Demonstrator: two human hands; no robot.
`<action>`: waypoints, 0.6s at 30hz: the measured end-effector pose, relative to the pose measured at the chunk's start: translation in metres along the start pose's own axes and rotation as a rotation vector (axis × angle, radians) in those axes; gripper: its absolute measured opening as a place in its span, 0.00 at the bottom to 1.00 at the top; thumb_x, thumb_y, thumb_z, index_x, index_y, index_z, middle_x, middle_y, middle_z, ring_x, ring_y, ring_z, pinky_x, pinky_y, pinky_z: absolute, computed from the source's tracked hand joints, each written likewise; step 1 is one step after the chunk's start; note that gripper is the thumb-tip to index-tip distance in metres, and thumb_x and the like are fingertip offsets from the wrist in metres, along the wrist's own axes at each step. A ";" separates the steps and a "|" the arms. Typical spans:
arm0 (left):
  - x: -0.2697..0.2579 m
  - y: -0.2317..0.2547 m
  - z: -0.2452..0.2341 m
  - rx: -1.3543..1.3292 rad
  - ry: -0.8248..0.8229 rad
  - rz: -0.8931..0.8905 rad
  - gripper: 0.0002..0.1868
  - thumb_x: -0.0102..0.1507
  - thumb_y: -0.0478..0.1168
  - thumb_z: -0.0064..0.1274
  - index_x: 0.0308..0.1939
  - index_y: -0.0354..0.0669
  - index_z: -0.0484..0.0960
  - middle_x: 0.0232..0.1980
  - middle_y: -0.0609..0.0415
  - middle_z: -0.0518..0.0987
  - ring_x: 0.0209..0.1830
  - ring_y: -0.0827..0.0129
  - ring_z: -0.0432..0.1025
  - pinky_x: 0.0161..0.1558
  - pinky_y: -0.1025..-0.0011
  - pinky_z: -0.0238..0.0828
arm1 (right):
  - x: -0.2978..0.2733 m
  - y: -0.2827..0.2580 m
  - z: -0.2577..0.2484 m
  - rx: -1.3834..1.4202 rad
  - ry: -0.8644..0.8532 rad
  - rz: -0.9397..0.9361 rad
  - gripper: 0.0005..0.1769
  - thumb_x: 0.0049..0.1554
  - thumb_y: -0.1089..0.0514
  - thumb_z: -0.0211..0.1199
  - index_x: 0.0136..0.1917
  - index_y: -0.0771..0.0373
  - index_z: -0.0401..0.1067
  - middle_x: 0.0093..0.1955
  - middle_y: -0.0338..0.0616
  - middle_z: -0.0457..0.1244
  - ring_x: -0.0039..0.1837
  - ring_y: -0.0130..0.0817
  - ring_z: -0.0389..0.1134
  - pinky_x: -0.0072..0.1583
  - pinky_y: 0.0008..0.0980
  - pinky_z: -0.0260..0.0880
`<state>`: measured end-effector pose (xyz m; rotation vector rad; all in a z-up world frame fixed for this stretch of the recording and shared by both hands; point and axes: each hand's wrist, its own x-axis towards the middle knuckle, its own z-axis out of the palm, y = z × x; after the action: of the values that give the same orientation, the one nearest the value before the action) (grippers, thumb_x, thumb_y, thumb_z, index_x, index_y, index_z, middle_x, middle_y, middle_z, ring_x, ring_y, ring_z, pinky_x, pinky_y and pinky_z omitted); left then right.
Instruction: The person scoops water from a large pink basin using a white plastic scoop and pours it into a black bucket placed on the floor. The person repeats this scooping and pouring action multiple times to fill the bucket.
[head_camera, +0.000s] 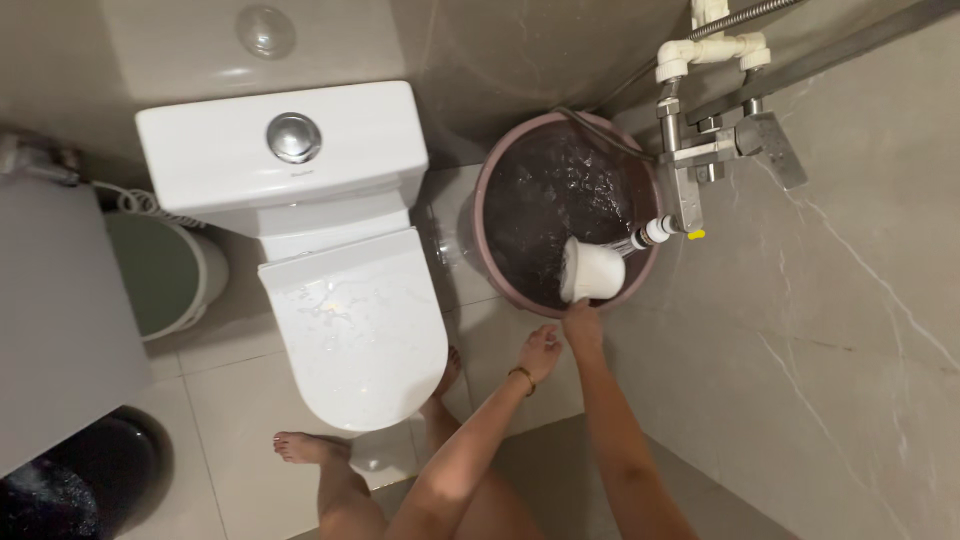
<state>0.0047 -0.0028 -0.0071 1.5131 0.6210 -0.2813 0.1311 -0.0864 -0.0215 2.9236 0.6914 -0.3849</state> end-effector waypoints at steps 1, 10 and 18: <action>0.006 -0.004 0.003 0.008 0.012 -0.032 0.23 0.66 0.42 0.51 0.65 0.47 0.72 0.58 0.47 0.78 0.51 0.58 0.77 0.55 0.62 0.73 | 0.015 0.000 0.015 -0.301 0.001 -0.223 0.17 0.60 0.58 0.50 0.50 0.73 0.73 0.48 0.65 0.68 0.48 0.55 0.73 0.47 0.50 0.74; 0.042 -0.046 -0.017 0.110 0.310 -0.008 0.23 0.63 0.40 0.56 0.62 0.45 0.75 0.60 0.41 0.78 0.58 0.46 0.74 0.58 0.55 0.71 | 0.058 -0.039 0.041 1.555 -0.477 0.508 0.25 0.68 0.39 0.44 0.43 0.60 0.65 0.28 0.41 0.57 0.24 0.28 0.54 0.25 0.31 0.51; 0.051 -0.028 -0.026 0.042 0.248 -0.049 0.24 0.64 0.45 0.54 0.63 0.43 0.74 0.62 0.41 0.77 0.57 0.47 0.75 0.58 0.57 0.71 | -0.022 -0.045 0.030 1.748 -0.277 0.500 0.27 0.67 0.36 0.44 0.44 0.60 0.67 0.25 0.37 0.55 0.22 0.25 0.52 0.23 0.26 0.47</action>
<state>0.0263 0.0315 -0.0566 1.5879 0.8537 -0.1450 0.0850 -0.0609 -0.0467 3.8944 -1.0191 -2.0760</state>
